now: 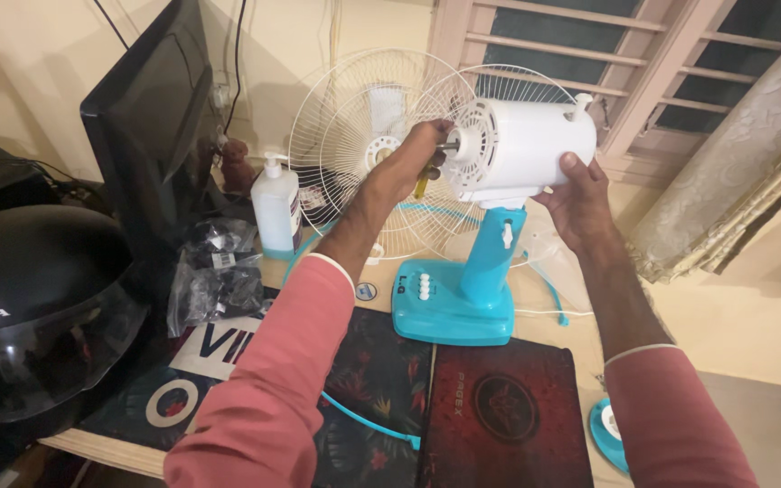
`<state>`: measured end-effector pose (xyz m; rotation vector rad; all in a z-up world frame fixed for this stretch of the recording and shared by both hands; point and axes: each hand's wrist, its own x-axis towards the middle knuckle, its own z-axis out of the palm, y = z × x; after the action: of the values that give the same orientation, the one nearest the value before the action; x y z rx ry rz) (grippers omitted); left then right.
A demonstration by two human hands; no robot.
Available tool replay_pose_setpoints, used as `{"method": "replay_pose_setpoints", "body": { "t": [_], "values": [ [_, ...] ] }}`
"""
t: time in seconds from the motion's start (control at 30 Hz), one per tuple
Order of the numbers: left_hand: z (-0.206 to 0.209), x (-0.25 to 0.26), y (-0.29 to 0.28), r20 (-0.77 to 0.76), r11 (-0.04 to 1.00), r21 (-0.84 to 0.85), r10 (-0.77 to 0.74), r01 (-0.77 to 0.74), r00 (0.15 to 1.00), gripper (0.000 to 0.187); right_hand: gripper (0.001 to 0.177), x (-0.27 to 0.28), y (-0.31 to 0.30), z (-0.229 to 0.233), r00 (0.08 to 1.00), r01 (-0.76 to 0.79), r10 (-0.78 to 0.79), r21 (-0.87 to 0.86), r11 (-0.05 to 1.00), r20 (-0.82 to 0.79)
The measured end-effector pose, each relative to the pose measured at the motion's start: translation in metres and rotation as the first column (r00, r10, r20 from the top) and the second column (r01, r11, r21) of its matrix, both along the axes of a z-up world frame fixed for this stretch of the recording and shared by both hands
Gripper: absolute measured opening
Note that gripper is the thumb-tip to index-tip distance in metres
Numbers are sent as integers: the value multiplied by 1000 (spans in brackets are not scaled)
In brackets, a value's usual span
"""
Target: The person disassembles a small blue and white table fan using a screwdriver. They remove the rear grille, unscrew and detach the motor housing, and separate the internal components from the fan stand.
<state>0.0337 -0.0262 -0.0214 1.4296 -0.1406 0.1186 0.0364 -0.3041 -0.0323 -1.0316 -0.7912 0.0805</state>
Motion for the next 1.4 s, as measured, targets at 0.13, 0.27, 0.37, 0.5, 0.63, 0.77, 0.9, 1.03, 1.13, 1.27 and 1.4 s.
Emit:
{"method": "replay_pose_setpoints", "body": {
  "t": [0.13, 0.27, 0.37, 0.5, 0.63, 0.77, 0.9, 1.03, 1.13, 1.27, 1.4],
  "values": [
    [7, -23, 2, 39, 996, 21, -83, 82, 996, 39, 75, 1, 0, 1, 1000, 1, -1, -6, 1000, 0],
    [14, -26, 0, 58, 997, 53, -67, 64, 996, 28, 74, 0, -1, 0, 1000, -2, 2, -12, 1000, 7],
    [16, -25, 2, 64, 996, 86, -41, 36, 997, 27, 73, 0, -1, -1, 1000, -18, 18, -5, 1000, 8],
    [22, -31, 5, 93, 991, 132, -44, 31, 995, 34, 73, -2, 1, 1, 1000, -21, 21, 4, 1000, -4],
    [35, -32, 3, 222, 989, 113, -119, 95, 968, 46, 74, -6, 2, 4, 1000, 0, 0, -14, 1000, -7],
    [55, -26, -3, 387, 975, 222, -70, -19, 920, 59, 74, -5, 2, 4, 1000, 29, -29, -10, 1000, -10],
    [64, -29, -20, 396, 945, 254, 92, -205, 914, 66, 71, 0, 2, 0, 999, 46, -46, -3, 999, 1],
    [69, -18, -32, 495, 885, 330, 133, -327, 859, 70, 70, 3, 0, -1, 996, 89, -89, 9, 996, -8],
    [68, -13, -34, 592, 825, 391, 114, -408, 798, 73, 69, 1, 2, -2, 996, 91, -90, 7, 996, -9],
    [73, -14, -32, 492, 839, 419, 110, -346, 863, 72, 68, 3, 8, -3, 996, 87, -87, 24, 996, -2],
    [76, -7, -35, 430, 837, 428, 143, -341, 891, 80, 70, 5, 8, -4, 995, 96, -95, 38, 995, -9]
  ]
}}
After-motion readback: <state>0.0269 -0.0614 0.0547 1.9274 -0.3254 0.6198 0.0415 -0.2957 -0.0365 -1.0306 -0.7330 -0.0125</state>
